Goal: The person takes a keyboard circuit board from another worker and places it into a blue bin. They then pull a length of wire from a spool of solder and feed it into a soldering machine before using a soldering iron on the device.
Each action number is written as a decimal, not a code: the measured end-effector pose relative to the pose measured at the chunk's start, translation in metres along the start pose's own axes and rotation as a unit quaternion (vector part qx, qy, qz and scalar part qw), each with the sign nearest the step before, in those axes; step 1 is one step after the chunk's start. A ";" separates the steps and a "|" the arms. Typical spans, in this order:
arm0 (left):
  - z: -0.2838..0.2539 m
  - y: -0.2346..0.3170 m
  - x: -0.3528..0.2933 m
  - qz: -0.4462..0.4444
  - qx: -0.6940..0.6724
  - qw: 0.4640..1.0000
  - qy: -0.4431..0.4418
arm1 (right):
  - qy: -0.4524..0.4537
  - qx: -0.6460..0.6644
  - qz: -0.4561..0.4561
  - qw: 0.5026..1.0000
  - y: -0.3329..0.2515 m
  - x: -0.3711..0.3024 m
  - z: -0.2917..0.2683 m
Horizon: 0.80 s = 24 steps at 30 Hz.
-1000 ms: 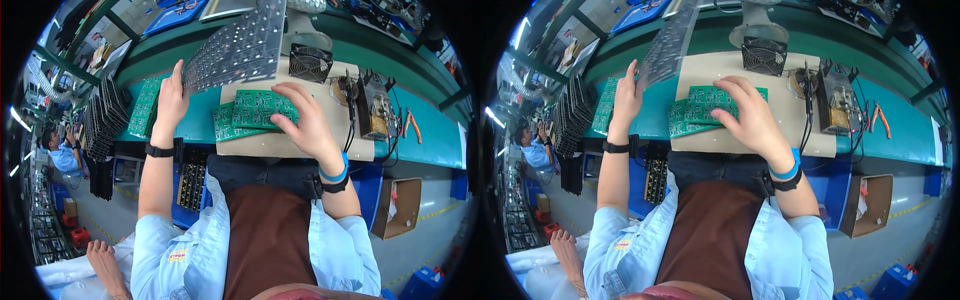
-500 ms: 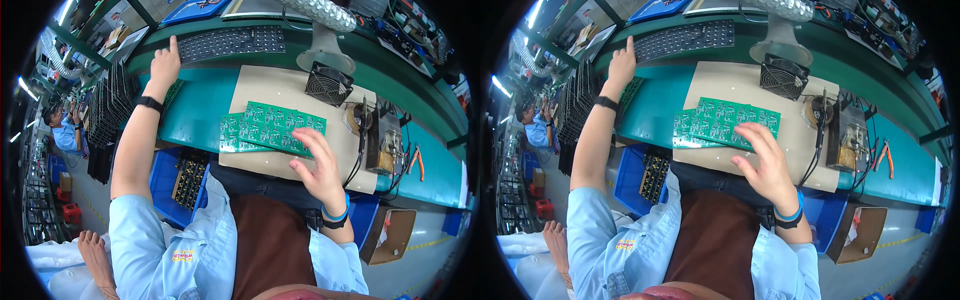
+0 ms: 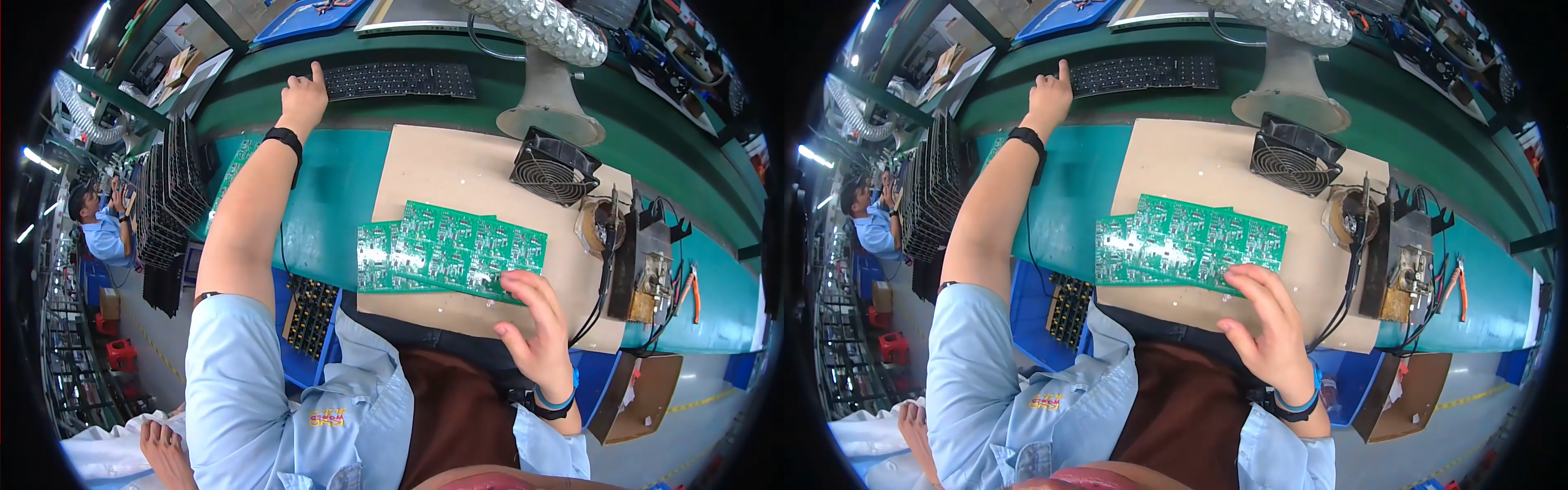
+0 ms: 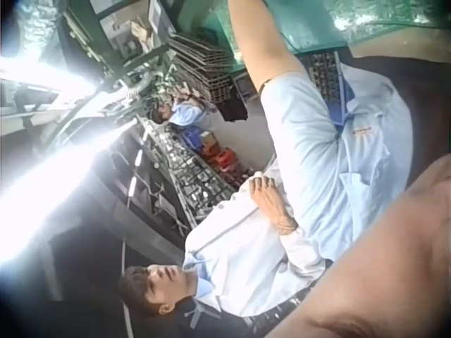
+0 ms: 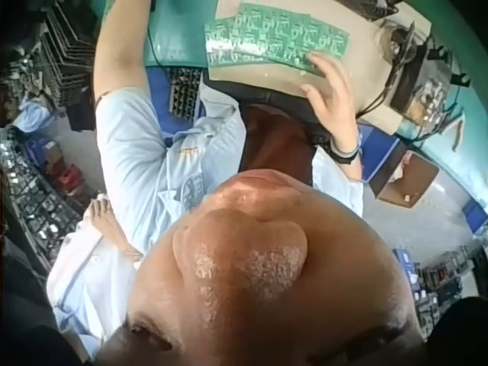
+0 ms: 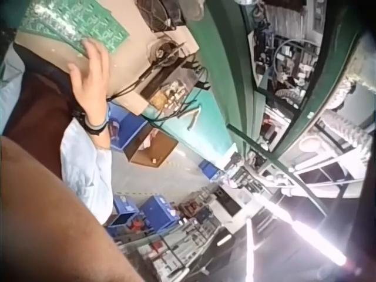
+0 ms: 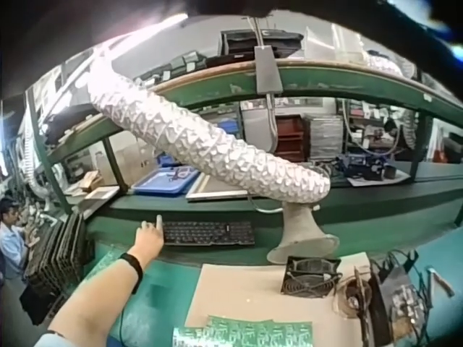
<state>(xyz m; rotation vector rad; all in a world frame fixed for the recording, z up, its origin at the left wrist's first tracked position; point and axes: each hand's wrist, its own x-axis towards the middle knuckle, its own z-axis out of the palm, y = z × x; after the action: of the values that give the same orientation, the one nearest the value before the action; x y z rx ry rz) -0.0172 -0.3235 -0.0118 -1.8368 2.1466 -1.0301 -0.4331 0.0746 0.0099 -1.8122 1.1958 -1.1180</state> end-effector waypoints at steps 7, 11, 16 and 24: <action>0.023 0.003 0.007 0.019 -0.009 1.000 0.019 | 0.005 -0.012 0.014 1.000 0.007 0.000 -0.001; 0.025 0.005 0.008 0.008 -0.039 0.999 -0.005 | 0.007 -0.015 0.018 1.000 0.008 0.003 -0.002; 0.025 0.005 0.007 -0.002 -0.052 0.998 -0.045 | 0.013 -0.012 0.014 1.000 0.007 0.006 -0.001; 0.015 0.002 0.006 -0.028 -0.099 0.990 -0.099 | 0.020 -0.005 0.020 1.000 0.010 0.008 -0.004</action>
<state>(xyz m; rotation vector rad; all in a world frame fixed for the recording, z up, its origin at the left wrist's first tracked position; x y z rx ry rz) -0.0128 -0.3347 -0.0229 -2.0012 2.1553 -0.6302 -0.4387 0.0637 0.0050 -1.7740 1.2577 -1.1315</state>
